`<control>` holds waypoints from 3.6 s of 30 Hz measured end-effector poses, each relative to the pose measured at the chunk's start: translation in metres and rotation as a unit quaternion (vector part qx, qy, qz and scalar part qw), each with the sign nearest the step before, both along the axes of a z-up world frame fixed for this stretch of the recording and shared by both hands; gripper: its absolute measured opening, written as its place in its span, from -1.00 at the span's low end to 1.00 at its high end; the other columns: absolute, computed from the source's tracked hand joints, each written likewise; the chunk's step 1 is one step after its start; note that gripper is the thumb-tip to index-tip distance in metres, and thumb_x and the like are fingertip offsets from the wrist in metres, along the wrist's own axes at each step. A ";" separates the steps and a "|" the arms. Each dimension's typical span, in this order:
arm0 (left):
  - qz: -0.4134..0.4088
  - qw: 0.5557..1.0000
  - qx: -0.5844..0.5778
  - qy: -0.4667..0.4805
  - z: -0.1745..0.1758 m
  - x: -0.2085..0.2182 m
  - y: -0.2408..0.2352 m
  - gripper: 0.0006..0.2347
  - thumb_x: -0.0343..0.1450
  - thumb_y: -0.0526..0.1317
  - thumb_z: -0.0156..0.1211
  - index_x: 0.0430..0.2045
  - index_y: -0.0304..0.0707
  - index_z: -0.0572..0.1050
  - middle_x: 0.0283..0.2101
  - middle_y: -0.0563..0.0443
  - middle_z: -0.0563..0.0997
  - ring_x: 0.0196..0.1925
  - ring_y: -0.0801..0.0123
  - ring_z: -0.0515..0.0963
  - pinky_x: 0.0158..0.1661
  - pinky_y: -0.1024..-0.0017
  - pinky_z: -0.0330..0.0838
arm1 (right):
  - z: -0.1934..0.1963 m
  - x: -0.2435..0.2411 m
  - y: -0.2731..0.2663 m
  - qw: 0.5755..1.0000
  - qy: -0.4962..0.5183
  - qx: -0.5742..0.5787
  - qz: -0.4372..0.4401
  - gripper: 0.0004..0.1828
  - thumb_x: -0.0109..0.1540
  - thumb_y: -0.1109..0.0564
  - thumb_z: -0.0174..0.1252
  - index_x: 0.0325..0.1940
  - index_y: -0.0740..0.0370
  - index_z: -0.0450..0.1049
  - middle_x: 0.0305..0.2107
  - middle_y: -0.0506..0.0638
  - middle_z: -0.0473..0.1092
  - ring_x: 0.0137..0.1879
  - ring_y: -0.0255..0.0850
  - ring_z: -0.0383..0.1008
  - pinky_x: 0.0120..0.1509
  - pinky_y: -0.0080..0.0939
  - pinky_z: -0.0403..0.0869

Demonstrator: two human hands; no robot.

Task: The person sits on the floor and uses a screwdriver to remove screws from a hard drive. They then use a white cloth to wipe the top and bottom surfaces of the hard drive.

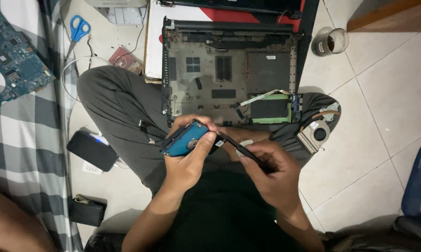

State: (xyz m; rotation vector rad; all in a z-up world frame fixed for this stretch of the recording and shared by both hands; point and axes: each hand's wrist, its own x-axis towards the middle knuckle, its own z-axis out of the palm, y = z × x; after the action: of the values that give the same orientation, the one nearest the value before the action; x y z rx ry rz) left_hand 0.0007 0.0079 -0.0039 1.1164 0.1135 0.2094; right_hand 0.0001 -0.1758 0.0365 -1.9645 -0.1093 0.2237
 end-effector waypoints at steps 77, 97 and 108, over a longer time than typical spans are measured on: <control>-0.138 0.950 -0.161 -0.230 -0.001 0.000 0.035 -0.78 0.47 -0.31 0.24 -0.16 0.02 0.31 -0.29 0.10 0.58 -0.33 0.37 0.35 -0.17 0.29 0.17 | -0.002 -0.010 0.020 0.980 -0.072 0.017 0.184 -0.82 0.20 0.21 0.34 -0.12 0.24 0.58 -0.31 0.06 0.59 -0.24 -0.19 0.62 -0.14 -0.26 0.56; 0.146 0.867 0.462 -0.114 -0.081 0.194 0.244 -0.74 0.48 -0.58 0.20 -0.12 -0.25 0.33 -0.20 -0.14 0.55 -0.18 0.25 0.62 -0.27 0.41 0.38 | -0.104 -0.021 -0.005 0.976 0.188 0.090 0.056 -0.88 0.22 0.10 0.34 -0.38 0.15 0.60 -0.67 -0.17 0.28 -0.52 -0.36 0.22 -0.43 -0.16 0.24; 0.073 0.722 0.684 -0.070 -0.184 0.273 0.312 -0.90 0.39 -0.50 0.10 -0.38 -0.37 0.34 -0.32 -0.31 0.45 -0.28 -0.19 0.42 -0.30 0.04 0.16 | -0.123 0.003 -0.008 0.981 0.172 0.084 0.017 -0.82 0.19 0.12 0.29 -0.48 0.09 0.46 -0.71 -0.13 0.35 -0.61 -0.33 0.34 -0.54 -0.26 0.37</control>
State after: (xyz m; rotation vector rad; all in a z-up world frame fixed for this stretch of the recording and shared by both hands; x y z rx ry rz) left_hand 0.2738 0.3196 -0.1877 2.5860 -0.1357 0.5660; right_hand 0.0032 -0.1834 -0.0861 -1.7301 0.0618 0.5539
